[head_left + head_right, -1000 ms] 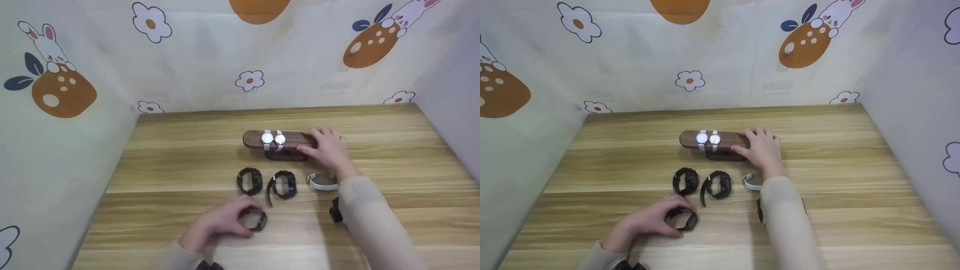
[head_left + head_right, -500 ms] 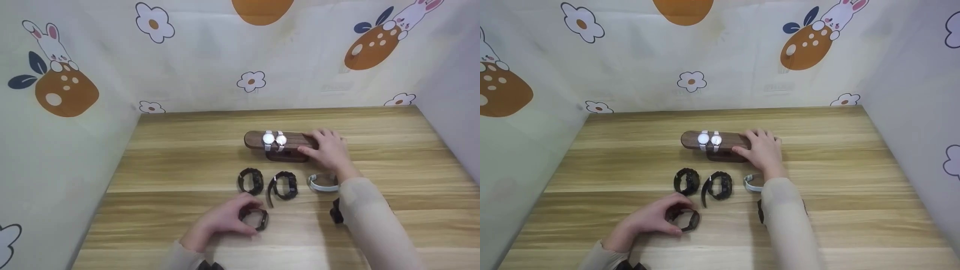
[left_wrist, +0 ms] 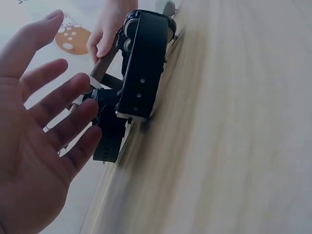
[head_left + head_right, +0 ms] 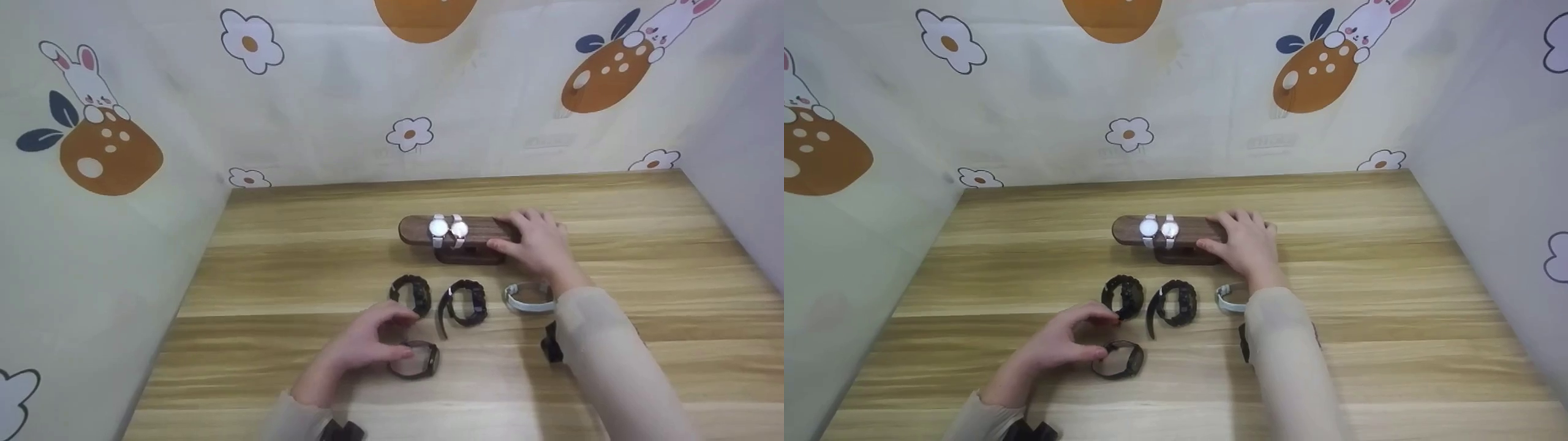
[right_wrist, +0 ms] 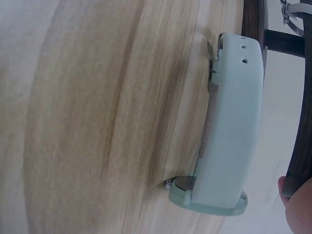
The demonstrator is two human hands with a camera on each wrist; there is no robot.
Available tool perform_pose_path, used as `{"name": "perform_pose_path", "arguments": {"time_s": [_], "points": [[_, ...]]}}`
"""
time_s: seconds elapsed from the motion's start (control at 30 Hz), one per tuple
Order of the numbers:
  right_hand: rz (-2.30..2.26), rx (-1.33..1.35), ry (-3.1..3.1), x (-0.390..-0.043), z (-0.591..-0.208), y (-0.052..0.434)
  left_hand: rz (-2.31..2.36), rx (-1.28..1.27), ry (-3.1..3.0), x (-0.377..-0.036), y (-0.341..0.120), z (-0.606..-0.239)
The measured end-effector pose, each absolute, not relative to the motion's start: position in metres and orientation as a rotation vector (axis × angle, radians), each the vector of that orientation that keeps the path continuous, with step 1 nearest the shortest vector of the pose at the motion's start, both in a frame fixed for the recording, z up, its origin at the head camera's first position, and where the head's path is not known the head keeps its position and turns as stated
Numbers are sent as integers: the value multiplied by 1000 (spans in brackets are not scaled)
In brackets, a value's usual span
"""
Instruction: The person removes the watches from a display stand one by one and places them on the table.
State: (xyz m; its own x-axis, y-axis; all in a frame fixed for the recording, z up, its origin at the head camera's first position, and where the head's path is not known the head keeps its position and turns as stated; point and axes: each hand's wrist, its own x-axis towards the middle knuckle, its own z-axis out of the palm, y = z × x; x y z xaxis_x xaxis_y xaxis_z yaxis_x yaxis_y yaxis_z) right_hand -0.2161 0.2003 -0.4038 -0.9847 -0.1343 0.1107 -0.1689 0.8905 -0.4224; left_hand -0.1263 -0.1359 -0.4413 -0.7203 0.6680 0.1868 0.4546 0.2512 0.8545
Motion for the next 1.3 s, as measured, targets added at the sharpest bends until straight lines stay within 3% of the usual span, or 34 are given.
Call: {"name": "perform_pose_path", "arguments": {"time_s": [0.47, 0.7, 1.3], "points": [[600, 283, -3024, -220, -398, 200, 1597, 937, 2328, -132, -143, -439], [625, 291, -3023, -222, -399, 198, 1661, 751, 2400, -137, -152, -432], [608, 323, -3024, -221, -402, 204, 1733, 666, 2515, -176, -132, -419]]}}
